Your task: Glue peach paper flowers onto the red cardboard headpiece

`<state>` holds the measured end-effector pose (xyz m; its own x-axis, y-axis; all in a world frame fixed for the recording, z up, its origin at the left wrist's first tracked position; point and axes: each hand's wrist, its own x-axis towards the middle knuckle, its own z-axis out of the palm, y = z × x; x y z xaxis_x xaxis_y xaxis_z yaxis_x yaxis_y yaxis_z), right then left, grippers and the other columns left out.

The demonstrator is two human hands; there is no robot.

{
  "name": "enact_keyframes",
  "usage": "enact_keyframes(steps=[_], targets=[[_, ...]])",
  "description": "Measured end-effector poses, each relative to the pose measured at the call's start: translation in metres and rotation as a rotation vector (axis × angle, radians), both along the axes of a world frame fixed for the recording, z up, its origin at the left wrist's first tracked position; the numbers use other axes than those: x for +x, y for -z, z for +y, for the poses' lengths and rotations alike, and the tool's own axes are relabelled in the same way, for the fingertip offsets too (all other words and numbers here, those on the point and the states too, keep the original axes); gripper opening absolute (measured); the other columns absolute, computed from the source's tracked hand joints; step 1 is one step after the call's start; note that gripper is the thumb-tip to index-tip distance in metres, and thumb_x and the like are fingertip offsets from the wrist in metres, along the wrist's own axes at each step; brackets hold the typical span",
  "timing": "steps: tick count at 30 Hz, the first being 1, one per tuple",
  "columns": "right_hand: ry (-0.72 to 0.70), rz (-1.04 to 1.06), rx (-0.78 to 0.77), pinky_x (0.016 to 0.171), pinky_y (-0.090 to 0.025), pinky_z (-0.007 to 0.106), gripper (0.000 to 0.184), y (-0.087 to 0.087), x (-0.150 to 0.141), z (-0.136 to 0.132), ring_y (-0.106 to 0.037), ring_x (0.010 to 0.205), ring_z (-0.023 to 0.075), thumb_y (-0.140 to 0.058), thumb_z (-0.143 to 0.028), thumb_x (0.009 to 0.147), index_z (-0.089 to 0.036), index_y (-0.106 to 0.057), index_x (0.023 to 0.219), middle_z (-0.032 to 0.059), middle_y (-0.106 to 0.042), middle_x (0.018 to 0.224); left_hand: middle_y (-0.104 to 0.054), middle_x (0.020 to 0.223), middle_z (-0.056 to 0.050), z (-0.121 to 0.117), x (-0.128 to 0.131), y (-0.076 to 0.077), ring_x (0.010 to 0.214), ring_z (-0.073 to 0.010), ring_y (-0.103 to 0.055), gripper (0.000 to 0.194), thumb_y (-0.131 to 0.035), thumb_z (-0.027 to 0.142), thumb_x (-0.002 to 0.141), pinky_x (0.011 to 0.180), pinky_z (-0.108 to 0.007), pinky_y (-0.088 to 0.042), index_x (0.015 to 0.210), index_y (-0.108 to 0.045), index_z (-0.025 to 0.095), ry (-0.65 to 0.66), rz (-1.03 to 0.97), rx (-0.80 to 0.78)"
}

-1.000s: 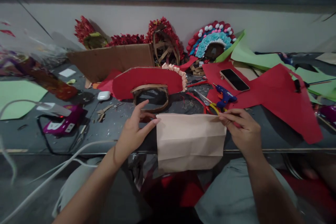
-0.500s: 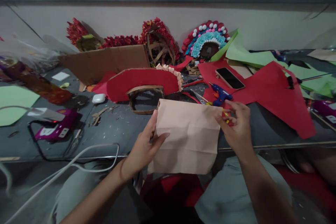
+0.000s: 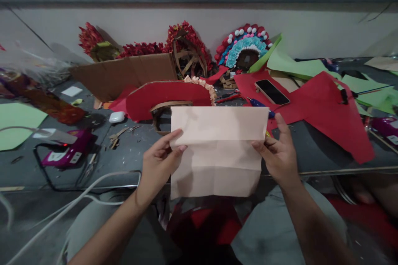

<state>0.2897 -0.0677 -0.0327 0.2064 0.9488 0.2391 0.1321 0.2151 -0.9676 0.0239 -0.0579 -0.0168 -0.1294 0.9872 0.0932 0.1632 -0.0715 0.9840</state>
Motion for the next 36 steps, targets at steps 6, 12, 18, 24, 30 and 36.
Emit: enact_keyframes(steps=[6,12,18,24,30,36], targets=[[-0.019,-0.282,0.021,0.063,-0.054,0.027,0.028,-0.003,0.001,0.000,-0.065,0.074,0.0167,-0.069,-0.034,0.072,-0.021,-0.067,0.096,0.0038,-0.070,0.087,-0.069,0.090,-0.005,0.003,-0.011,0.002,0.077,-0.0152,-0.062,0.028,-0.068,0.033,0.073,0.070,-0.027,-0.050,0.097,-0.067,0.018,-0.009,0.228,0.102],[0.059,-0.635,0.277,0.068,-0.048,0.031,0.008,-0.007,-0.002,0.003,-0.055,0.076,0.0155,-0.064,-0.026,0.077,-0.023,-0.071,0.081,0.0031,-0.056,0.079,-0.063,0.101,-0.008,0.012,-0.019,-0.001,0.099,-0.0234,-0.057,0.011,-0.062,0.030,0.078,0.090,-0.041,-0.042,0.074,-0.066,0.020,-0.012,0.777,0.432],[0.041,-0.809,0.447,0.076,-0.045,0.035,0.008,-0.007,-0.023,-0.003,-0.053,0.083,0.0177,-0.064,-0.020,0.077,-0.025,-0.071,0.078,0.0044,-0.054,0.086,-0.064,0.115,-0.007,0.000,0.009,0.006,0.110,-0.0235,-0.054,0.027,-0.058,0.028,0.082,0.103,-0.048,-0.027,0.108,-0.060,0.022,0.227,1.052,0.661],[-0.133,-0.853,0.496,0.078,-0.046,0.036,0.017,-0.009,-0.042,-0.010,-0.054,0.087,0.0185,-0.060,-0.015,0.078,-0.027,-0.071,0.085,0.0044,-0.061,0.090,-0.071,0.100,-0.002,-0.011,0.028,0.008,0.097,-0.0161,-0.062,0.022,-0.052,0.014,0.085,0.105,-0.042,-0.026,0.103,-0.062,0.020,0.415,0.982,0.787],[0.038,-0.807,0.472,0.079,-0.045,0.039,0.014,-0.014,-0.008,0.000,-0.056,0.084,0.0184,-0.063,-0.019,0.077,-0.029,-0.072,0.081,0.0027,-0.061,0.087,-0.072,0.098,0.001,0.005,0.012,0.005,0.088,-0.0160,-0.066,0.024,-0.055,0.012,0.082,0.103,-0.044,-0.029,0.101,-0.064,0.023,0.336,0.979,0.832],[0.184,-0.764,0.405,0.075,-0.047,0.037,0.010,-0.014,0.021,0.002,-0.056,0.083,0.0183,-0.066,-0.024,0.075,-0.029,-0.071,0.081,0.0025,-0.059,0.089,-0.072,0.097,0.001,0.018,-0.012,0.000,0.088,-0.0163,-0.066,0.025,-0.055,0.014,0.082,0.104,-0.047,-0.028,0.100,-0.066,0.027,0.258,1.012,0.763]])
